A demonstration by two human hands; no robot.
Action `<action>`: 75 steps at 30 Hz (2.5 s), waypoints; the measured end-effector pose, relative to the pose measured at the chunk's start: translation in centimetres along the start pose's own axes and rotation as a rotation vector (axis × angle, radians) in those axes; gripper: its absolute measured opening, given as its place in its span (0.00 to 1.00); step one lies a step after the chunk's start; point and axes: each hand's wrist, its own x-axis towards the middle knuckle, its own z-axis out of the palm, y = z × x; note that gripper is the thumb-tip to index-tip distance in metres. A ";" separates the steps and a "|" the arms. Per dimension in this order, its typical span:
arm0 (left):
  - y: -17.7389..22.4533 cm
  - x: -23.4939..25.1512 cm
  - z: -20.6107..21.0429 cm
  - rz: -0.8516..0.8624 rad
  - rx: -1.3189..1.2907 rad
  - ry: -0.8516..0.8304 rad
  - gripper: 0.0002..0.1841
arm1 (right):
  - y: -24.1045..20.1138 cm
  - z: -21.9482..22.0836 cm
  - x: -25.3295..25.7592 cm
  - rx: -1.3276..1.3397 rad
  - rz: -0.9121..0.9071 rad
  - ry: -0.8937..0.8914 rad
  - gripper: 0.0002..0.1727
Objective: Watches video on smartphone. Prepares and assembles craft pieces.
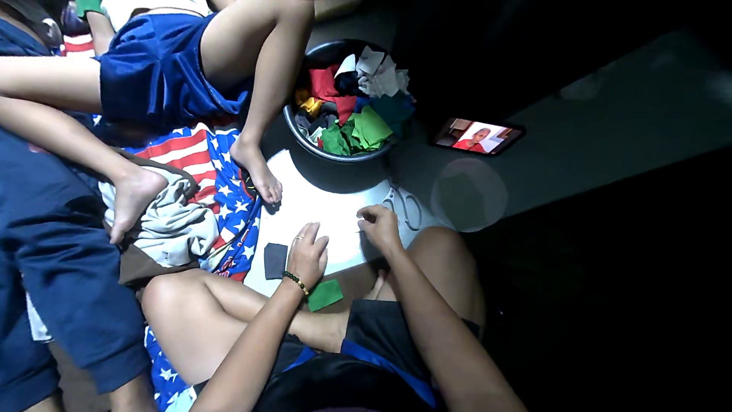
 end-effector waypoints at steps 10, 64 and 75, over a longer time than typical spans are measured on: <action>1.1 4.0 -1.7 -0.148 -0.335 -0.018 0.26 | -0.8 -0.6 -0.7 0.224 -0.097 -0.068 0.13; 4.4 4.2 -3.1 -0.662 -0.901 -0.016 0.14 | -3.3 0.9 -2.1 0.503 0.130 -0.168 0.07; 1.9 4.6 -2.1 -0.790 -0.850 0.136 0.10 | -2.3 0.7 -1.0 0.407 0.199 -0.040 0.12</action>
